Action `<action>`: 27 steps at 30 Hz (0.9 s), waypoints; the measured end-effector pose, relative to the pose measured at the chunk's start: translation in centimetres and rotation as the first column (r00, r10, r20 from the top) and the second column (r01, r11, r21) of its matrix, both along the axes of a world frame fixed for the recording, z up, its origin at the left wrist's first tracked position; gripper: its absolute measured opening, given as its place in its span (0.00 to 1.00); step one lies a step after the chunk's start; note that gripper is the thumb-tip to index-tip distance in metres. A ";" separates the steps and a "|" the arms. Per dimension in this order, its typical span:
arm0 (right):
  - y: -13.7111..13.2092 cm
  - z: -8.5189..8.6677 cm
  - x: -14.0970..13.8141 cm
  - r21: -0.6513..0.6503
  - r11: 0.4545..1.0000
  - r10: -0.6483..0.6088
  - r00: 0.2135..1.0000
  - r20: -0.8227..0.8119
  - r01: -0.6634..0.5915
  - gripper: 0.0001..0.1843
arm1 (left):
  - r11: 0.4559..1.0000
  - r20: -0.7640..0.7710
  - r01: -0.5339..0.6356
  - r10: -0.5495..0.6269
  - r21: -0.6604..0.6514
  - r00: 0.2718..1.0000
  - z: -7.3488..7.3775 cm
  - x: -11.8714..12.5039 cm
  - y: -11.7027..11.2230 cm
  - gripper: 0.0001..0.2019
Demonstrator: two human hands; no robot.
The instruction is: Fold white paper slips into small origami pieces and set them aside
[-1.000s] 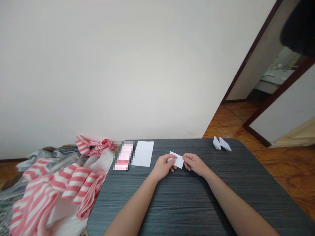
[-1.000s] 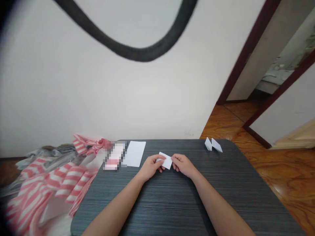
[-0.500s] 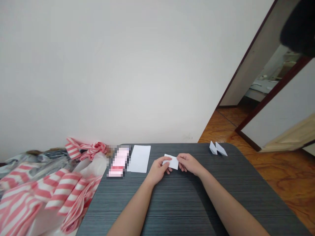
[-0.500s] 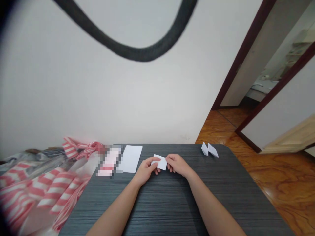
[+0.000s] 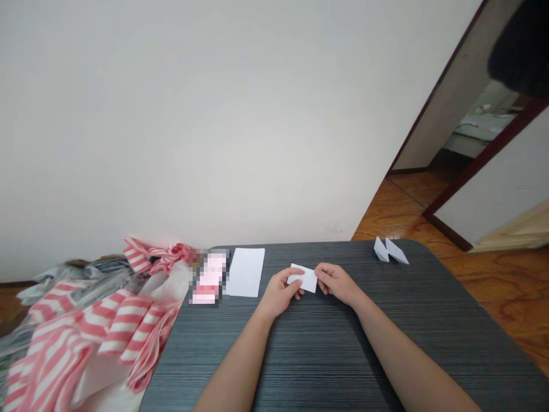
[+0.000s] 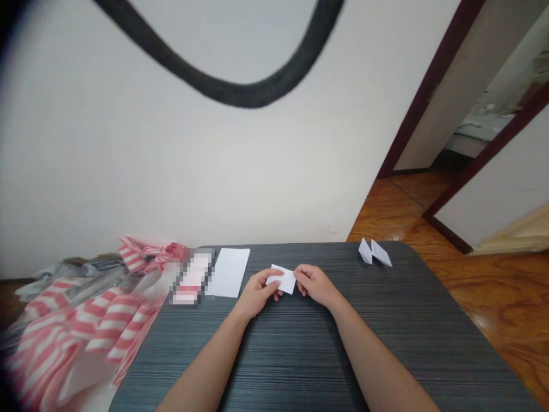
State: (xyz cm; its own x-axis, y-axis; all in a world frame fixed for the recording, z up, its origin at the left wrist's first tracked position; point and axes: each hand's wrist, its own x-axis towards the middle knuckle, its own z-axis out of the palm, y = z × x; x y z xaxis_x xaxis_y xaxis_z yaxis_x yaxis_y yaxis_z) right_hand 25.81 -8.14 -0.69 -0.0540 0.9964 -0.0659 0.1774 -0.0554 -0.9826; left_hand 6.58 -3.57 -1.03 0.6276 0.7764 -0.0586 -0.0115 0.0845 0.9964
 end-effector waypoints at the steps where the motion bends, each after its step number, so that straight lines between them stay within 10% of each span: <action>1: 0.0 0.0 0.0 0.003 1.000 0.001 1.000 -0.014 -0.001 0.16 | 1.000 0.000 0.003 -0.003 0.005 1.000 0.0 0.0 0.0 0.17; 27: 0.0 -0.5 -0.3 0.063 0.997 -0.043 0.999 -0.018 0.044 0.16 | 1.000 0.069 -0.024 0.024 0.003 0.997 -0.1 0.1 -0.4 0.13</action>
State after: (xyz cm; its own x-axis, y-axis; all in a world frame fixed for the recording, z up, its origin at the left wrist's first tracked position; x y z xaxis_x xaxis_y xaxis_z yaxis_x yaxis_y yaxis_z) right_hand 25.56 -8.18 -1.21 -0.0115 0.9999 -0.0019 0.1596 0.0000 -0.9872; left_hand 6.72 -3.92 -1.15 0.6110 0.7915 -0.0126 -0.0822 0.0793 0.9935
